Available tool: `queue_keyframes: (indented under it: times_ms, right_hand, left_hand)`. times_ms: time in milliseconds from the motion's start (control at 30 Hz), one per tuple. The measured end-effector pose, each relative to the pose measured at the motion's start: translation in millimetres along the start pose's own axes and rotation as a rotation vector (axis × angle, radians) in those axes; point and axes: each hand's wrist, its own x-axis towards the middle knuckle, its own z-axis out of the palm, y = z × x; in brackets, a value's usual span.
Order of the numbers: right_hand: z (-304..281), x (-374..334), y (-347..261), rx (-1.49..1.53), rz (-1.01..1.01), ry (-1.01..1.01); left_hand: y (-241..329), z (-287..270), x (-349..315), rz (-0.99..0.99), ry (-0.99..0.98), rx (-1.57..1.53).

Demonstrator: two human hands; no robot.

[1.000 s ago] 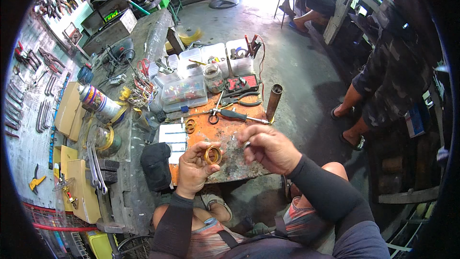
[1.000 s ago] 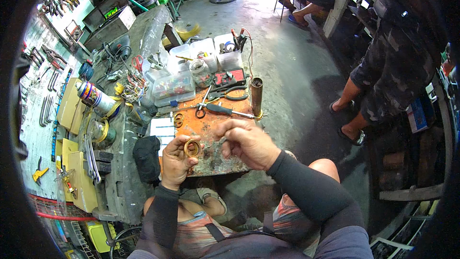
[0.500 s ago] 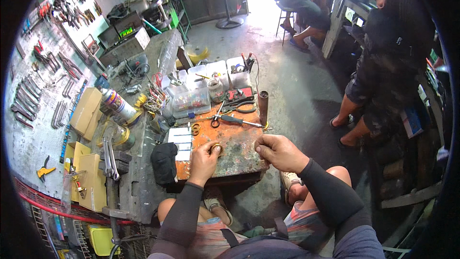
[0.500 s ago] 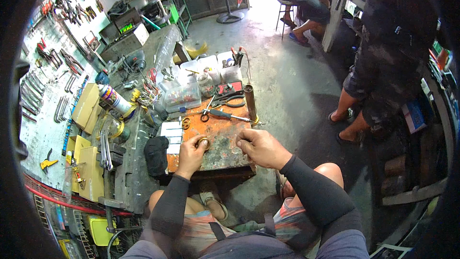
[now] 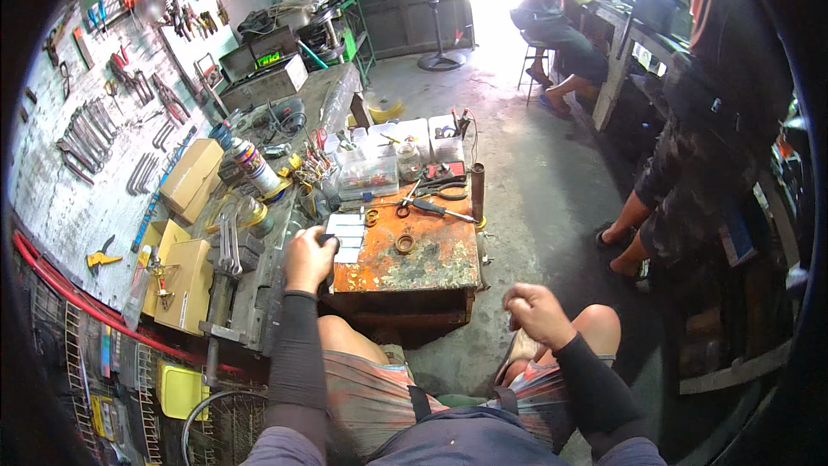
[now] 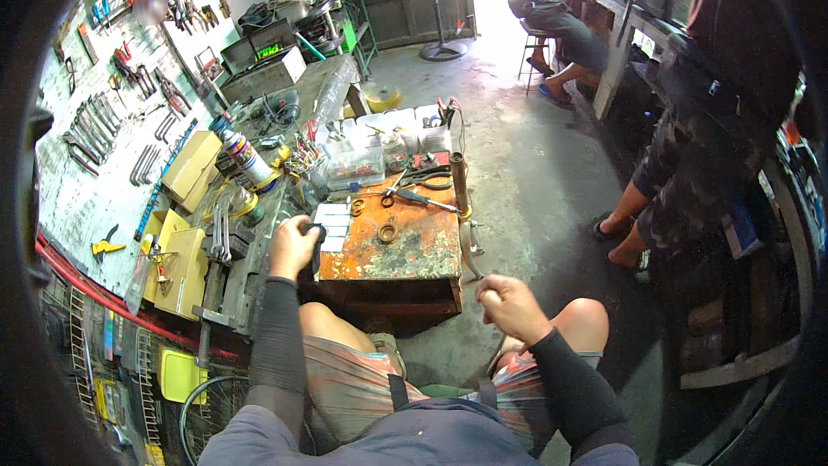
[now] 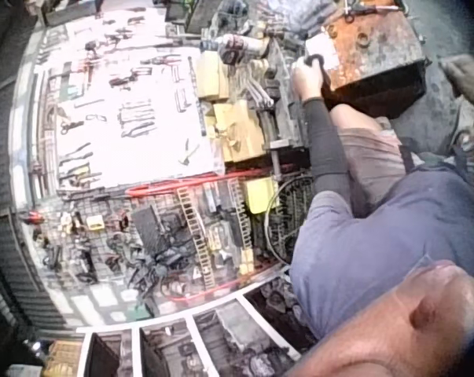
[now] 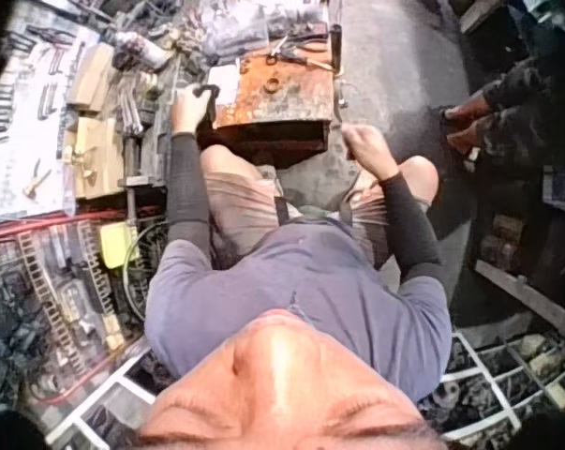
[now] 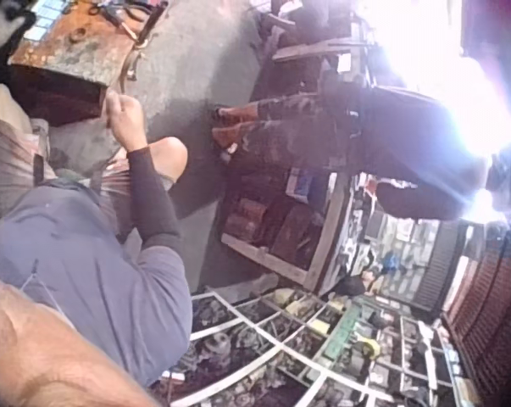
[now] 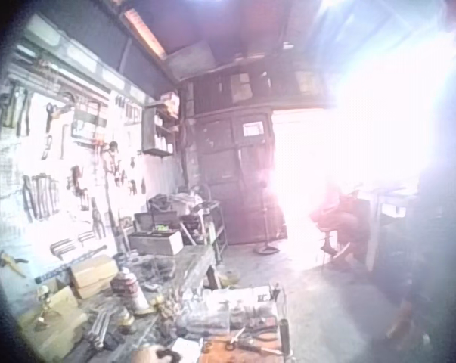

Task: The person sits on the floor and handles small brass-colored rings and a metal pipe, wiping the pipe with a cloth and attempting to fit the rings onto it. The person repeatedly picks up and sets down the rings and pipe while another person moves in the background.

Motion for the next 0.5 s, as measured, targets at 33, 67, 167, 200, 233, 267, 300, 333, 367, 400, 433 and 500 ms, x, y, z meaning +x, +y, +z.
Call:
queue_keyframes:
  times_ms: [33, 67, 167, 200, 233, 267, 300, 333, 367, 400, 433, 500]
  right_hand:
    - [8.1, 8.9, -1.6, 0.077, 0.076, -0.091]
    - [18.1, 22.1, 0.8, 0.046, 0.137, -0.206]
    - [63.4, 58.6, 38.8, -0.023, 0.157, -0.446]
    - [80.6, 66.9, 49.2, -0.175, 0.120, -0.559]
    - [99.1, 73.6, 65.8, -0.411, 0.005, -0.657]
    - [114.4, 70.5, 96.4, -0.494, -0.044, -0.732]
    - [118.8, 68.4, 106.4, -0.549, -0.075, -0.834]
    - [125.1, 69.6, 109.6, -0.619, -0.054, -0.992]
    - [122.2, 76.5, 114.8, -0.525, -0.010, -1.122]
    - [115.2, 83.0, 103.1, -0.425, 0.040, -1.252]
    - [113.7, 82.4, 118.4, -0.338, -0.009, -1.254]
    - [105.5, 91.5, 116.4, -0.243, 0.002, -1.360]
  left_hand:
    - [-17.9, -7.2, -1.6, -0.020, -0.045, 0.075]
    - [-34.6, -14.1, -8.0, -0.040, -0.088, 0.155]
    - [-52.0, -0.2, -24.6, 0.008, -0.041, 0.144]
    - [-63.3, 1.4, -30.2, 0.024, 0.003, 0.148]
    - [-71.6, 2.0, -36.8, 0.013, 0.056, 0.146]
    - [-70.3, 5.2, -39.9, -0.005, 0.066, 0.178]
    - [-68.6, 7.5, -42.3, -0.023, 0.083, 0.172]
    - [-69.4, 5.4, -43.3, -0.041, 0.099, 0.171]
    - [-70.7, 3.6, -42.8, -0.039, 0.172, 0.177]
    - [-73.4, 0.1, -45.0, -0.039, 0.240, 0.182]
    - [-68.4, -14.1, -41.9, -0.050, 0.268, 0.195]
    - [-53.1, -34.1, -24.8, -0.190, 0.372, 0.026]
